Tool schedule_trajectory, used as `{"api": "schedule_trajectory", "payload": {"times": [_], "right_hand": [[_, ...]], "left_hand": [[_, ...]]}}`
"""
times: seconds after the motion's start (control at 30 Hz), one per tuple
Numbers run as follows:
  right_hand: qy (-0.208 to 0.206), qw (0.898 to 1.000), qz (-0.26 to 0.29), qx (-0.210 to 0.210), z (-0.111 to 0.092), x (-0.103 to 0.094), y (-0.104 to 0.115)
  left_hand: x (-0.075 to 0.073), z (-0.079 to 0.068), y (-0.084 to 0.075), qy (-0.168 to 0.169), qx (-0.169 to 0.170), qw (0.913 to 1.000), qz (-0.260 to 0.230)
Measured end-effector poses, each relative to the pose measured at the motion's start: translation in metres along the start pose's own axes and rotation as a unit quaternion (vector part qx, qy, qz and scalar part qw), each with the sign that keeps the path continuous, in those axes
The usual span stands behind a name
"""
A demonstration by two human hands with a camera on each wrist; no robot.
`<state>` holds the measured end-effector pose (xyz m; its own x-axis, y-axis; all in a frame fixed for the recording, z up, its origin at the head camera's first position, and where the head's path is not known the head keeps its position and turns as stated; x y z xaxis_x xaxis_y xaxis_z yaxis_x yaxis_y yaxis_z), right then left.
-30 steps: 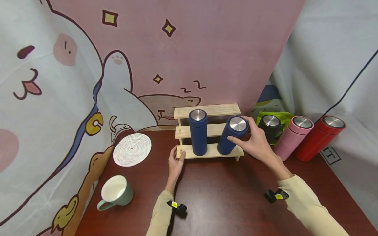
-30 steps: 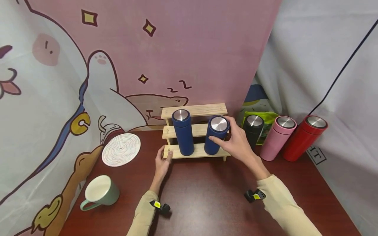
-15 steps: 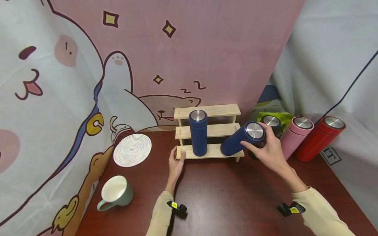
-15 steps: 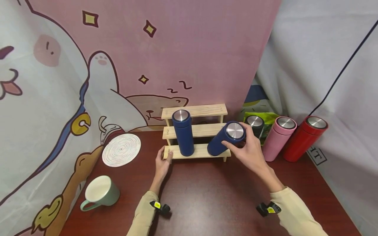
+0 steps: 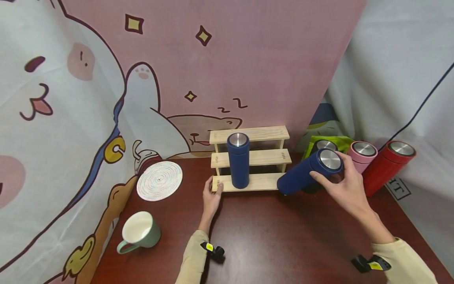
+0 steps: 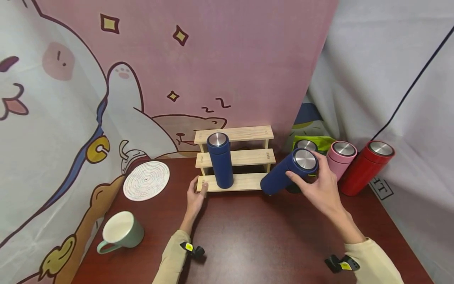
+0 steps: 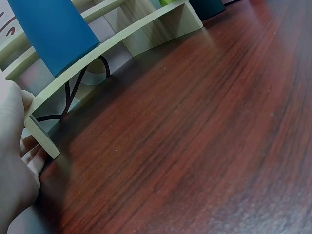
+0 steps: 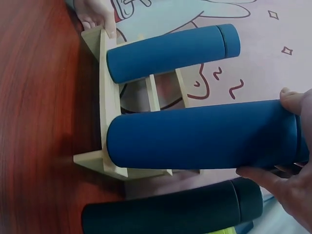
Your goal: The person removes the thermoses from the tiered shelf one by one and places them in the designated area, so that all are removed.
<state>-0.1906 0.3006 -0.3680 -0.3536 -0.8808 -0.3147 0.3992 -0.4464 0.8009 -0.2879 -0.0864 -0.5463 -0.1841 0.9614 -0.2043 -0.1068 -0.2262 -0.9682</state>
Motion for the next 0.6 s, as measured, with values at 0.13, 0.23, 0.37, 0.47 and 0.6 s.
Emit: {"api": "schedule_trajectory", "payload": {"times": [0.13,0.23,0.37,0.47,0.6], "right_hand": [[-0.003,1.000,-0.016,0.013,-0.003,-0.010,-0.002],[-0.005,1.000,-0.020,0.022,-0.006,-0.017,-0.003],[-0.007,0.999,-0.023,0.027,-0.009,-0.025,-0.005],[-0.014,0.999,-0.040,0.023,-0.012,-0.033,-0.006],[-0.026,0.997,-0.068,0.027,-0.014,-0.044,-0.008]], "left_hand": [[0.000,0.000,0.001,-0.001,-0.006,1.0000,0.003],[0.000,0.000,0.002,-0.002,-0.011,0.9999,0.005],[0.001,0.000,0.001,-0.003,-0.009,0.9999,0.001],[0.000,0.000,0.002,-0.005,-0.011,0.9999,-0.001],[0.000,0.001,0.002,-0.006,-0.014,0.9999,-0.001]]}}
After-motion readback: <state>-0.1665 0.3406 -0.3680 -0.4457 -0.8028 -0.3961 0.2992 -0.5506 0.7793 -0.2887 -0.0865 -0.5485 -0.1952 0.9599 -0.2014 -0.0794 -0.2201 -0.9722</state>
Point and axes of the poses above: each hand's wrist, its own z-axis towards the middle knuckle, its own x-axis out of the palm, y = z × x, the point moved 7 cm from there along z, towards the middle knuckle, and after that the axes turned 10 degrees about z, right-handed, at the moved point
